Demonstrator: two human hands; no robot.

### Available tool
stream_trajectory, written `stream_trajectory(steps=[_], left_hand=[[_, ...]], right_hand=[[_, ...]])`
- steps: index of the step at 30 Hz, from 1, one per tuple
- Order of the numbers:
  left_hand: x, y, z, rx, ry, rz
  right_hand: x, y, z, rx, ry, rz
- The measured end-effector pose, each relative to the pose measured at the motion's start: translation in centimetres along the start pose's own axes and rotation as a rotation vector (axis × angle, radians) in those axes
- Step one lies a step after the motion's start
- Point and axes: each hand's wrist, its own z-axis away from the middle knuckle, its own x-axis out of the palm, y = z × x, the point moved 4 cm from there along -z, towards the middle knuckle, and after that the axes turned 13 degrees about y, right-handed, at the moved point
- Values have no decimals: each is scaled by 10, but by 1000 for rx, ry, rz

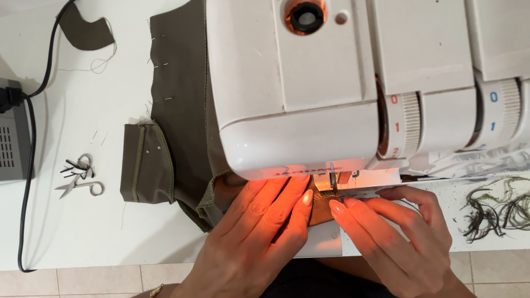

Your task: Using a serger machine to finish the edges of fabric pieces.

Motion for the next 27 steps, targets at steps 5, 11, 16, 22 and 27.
stream_trajectory(steps=[5, 11, 16, 22, 27], left_hand=[[-1, -1, -1, -25, -9, 51], [-3, -2, -3, -81, -53, 159], [-9, 0, -10, -33, 15, 154], [-6, -1, -10, 135, 148, 159], [-5, -5, -7, 165, 67, 152]], right_hand=[[0, -2, -10, 29, 34, 7], [-5, -1, -11, 64, 26, -25], [-9, -1, -12, 78, 67, -50], [-12, 4, -7, 88, 26, -65], [-10, 6, -1, 67, 13, -74]])
